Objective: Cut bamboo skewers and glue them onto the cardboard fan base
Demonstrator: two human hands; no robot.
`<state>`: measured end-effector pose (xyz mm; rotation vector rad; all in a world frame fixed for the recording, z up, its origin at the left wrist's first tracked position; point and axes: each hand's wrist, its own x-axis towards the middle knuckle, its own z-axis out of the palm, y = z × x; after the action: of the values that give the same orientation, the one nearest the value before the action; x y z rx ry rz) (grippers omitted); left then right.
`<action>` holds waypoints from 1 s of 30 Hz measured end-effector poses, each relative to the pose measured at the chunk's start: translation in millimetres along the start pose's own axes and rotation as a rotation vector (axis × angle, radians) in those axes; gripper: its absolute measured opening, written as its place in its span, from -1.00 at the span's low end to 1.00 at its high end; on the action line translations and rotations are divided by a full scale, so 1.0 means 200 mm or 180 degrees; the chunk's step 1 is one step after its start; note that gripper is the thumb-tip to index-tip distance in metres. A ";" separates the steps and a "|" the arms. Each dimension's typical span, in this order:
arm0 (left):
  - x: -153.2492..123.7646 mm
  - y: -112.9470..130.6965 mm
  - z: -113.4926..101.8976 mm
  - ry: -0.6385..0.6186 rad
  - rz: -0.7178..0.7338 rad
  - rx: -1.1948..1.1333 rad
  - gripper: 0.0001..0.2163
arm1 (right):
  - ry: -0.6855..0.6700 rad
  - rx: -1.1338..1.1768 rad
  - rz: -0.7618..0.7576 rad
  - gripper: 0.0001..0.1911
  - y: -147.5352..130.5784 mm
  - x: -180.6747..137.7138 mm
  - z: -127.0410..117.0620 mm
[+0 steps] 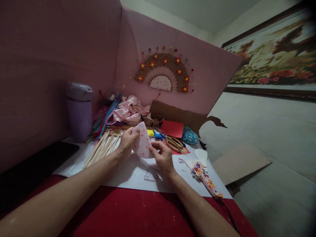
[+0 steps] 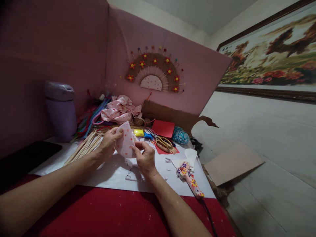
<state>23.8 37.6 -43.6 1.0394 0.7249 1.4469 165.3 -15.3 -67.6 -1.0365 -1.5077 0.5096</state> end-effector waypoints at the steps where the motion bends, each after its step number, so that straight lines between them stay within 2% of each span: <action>1: 0.00 0.00 0.00 -0.0016 0.0003 -0.0016 -0.60 | -0.0027 0.0016 0.0014 -0.85 0.00 0.00 0.00; 7: 0.00 0.01 0.00 -0.0062 0.0035 -0.0039 -0.62 | -0.0092 0.0606 0.0363 -0.82 0.00 0.02 0.01; 11: -0.01 0.02 0.01 -0.0211 -0.0056 -0.0104 -0.61 | -0.0219 0.1163 0.0943 -0.71 0.01 0.03 -0.01; 16: -0.02 0.03 0.01 -0.0339 -0.0197 -0.0150 -0.63 | -0.0442 0.1909 0.1602 -0.70 0.00 0.03 -0.02; 21: -0.02 0.03 0.01 -0.0451 -0.0296 -0.0366 -0.63 | -0.0497 0.2293 0.1721 -0.69 -0.01 0.03 -0.02; 28: -0.01 0.03 0.01 -0.0582 -0.0424 -0.0797 -0.64 | -0.0495 0.2286 0.1722 -0.71 0.00 0.04 0.00; 30: -0.01 0.04 0.00 -0.0772 -0.0467 -0.1028 -0.64 | -0.0718 0.2251 0.1843 -0.69 -0.01 0.03 -0.01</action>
<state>20.8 34.0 -36.1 0.8714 0.3691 1.2358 166.0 -11.5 -61.8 -0.8409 -1.0475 1.4865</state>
